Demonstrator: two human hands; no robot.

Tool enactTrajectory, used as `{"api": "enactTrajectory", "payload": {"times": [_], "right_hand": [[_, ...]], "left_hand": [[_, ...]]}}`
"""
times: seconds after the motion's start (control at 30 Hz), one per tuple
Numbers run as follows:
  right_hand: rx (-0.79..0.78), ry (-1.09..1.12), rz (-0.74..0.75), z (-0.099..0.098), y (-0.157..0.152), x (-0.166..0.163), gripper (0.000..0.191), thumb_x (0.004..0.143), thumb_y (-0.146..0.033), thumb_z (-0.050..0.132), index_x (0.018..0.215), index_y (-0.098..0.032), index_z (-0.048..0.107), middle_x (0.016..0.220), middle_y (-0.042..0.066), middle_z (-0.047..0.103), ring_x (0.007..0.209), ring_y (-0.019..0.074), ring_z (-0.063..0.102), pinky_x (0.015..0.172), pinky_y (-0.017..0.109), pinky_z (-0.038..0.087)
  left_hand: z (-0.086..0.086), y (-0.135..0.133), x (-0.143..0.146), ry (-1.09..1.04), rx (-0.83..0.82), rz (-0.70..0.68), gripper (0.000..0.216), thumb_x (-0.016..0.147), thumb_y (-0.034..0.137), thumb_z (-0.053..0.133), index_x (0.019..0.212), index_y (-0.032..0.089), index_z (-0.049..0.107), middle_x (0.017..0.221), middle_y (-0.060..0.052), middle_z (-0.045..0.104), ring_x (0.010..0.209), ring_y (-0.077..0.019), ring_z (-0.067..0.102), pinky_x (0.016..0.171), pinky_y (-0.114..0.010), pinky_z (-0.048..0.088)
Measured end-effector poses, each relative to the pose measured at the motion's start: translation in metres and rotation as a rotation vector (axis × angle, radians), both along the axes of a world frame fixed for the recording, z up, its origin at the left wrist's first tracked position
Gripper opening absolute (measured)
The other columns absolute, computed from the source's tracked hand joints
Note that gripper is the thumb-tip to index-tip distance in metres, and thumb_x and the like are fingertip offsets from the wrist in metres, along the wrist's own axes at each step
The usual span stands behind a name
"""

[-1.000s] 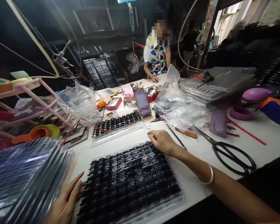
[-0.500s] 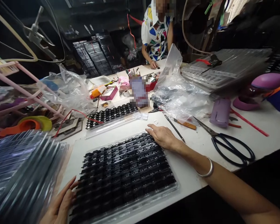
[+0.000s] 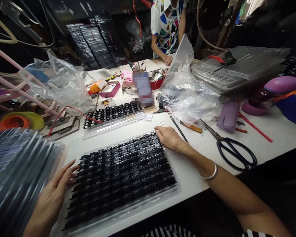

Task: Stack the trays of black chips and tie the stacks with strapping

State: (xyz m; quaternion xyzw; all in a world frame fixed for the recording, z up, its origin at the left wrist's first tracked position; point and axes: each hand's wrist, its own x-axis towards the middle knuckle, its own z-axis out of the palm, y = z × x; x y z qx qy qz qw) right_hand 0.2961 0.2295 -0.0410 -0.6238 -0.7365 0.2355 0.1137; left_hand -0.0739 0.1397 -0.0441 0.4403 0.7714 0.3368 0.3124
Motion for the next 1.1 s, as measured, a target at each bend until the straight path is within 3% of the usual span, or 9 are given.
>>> {"api": "enactTrajectory", "payload": {"times": [0.1,0.2,0.3,0.37,0.47,0.57,0.8,0.93,1.1], "right_hand": [[0.003,-0.037,0.025,-0.003,0.000,0.001,0.042,0.093,-0.030,0.036,0.126,-0.015,0.057,0.111,0.013,0.067,0.101,0.0262,0.063,0.086,0.035,0.044],[0.030,-0.138,0.024,0.000,-0.003,0.002,0.044,0.094,-0.033,0.035,0.130,-0.015,0.052,0.097,0.014,0.071,0.088,0.0272,0.065,0.077,0.037,0.046],[0.201,-0.172,0.005,0.011,-0.013,-0.001,0.045,0.094,-0.035,0.038,0.131,-0.012,0.049,0.090,0.013,0.069,0.079,0.0251,0.063,0.071,0.036,0.045],[0.323,-0.110,0.090,0.018,-0.024,-0.007,0.049,0.093,-0.042,0.043,0.130,-0.012,0.049,0.095,0.012,0.065,0.084,0.0231,0.059,0.074,0.035,0.045],[0.374,-0.111,0.268,0.021,-0.039,-0.022,0.061,0.083,-0.054,0.055,0.131,-0.017,0.048,0.109,0.012,0.059,0.096,0.0254,0.053,0.082,0.040,0.042],[0.387,-0.191,0.307,0.018,-0.048,-0.034,0.063,0.080,-0.049,0.062,0.133,-0.019,0.047,0.118,0.013,0.054,0.105,0.0299,0.050,0.085,0.046,0.038],[0.445,-0.003,0.135,0.026,-0.076,-0.006,0.046,0.089,-0.040,0.052,0.130,-0.019,0.048,0.114,0.011,0.057,0.104,0.0246,0.054,0.085,0.041,0.039],[0.345,0.151,-0.064,0.007,-0.117,0.008,0.036,0.093,-0.033,0.046,0.125,-0.019,0.052,0.105,0.008,0.064,0.097,0.0222,0.059,0.084,0.041,0.045],[0.298,0.324,-0.239,-0.012,-0.159,-0.004,0.034,0.093,-0.035,0.044,0.121,-0.019,0.056,0.107,0.010,0.063,0.101,0.0216,0.058,0.088,0.040,0.049]], "left_hand": [[-0.007,0.001,-0.001,-0.019,0.040,0.038,0.068,0.072,0.067,0.053,0.125,0.024,0.056,0.117,-0.005,0.063,0.092,-0.0213,0.060,0.083,-0.032,0.050],[-0.013,-0.004,-0.003,-0.095,0.055,0.075,0.062,0.076,0.062,0.054,0.126,0.025,0.055,0.119,-0.004,0.063,0.093,-0.0186,0.061,0.085,-0.028,0.049],[-0.014,-0.011,-0.005,-0.124,0.053,0.068,0.058,0.077,0.059,0.055,0.125,0.027,0.055,0.119,-0.004,0.063,0.092,-0.0177,0.061,0.087,-0.027,0.048],[-0.013,-0.017,-0.006,-0.122,0.048,0.053,0.059,0.077,0.060,0.055,0.126,0.027,0.055,0.120,-0.004,0.063,0.093,-0.0184,0.061,0.088,-0.027,0.048],[-0.012,-0.031,-0.006,-0.110,0.028,0.040,0.058,0.077,0.061,0.054,0.126,0.030,0.055,0.121,-0.002,0.062,0.097,-0.0189,0.061,0.092,-0.029,0.047],[-0.009,-0.050,-0.006,-0.095,0.008,0.045,0.056,0.078,0.062,0.052,0.126,0.034,0.054,0.121,0.001,0.062,0.099,-0.0188,0.060,0.094,-0.030,0.046],[-0.003,-0.095,-0.007,-0.121,-0.059,0.060,0.057,0.077,0.064,0.050,0.128,0.038,0.051,0.122,0.003,0.062,0.102,-0.0218,0.061,0.095,-0.035,0.047],[-0.002,-0.110,0.000,-0.121,-0.063,0.096,0.060,0.074,0.067,0.051,0.126,0.036,0.053,0.123,0.003,0.061,0.107,-0.0243,0.060,0.102,-0.040,0.042],[0.006,-0.124,0.014,-0.109,-0.058,0.139,0.065,0.071,0.069,0.054,0.126,0.033,0.055,0.119,0.001,0.064,0.103,-0.0257,0.062,0.098,-0.040,0.046]]}}
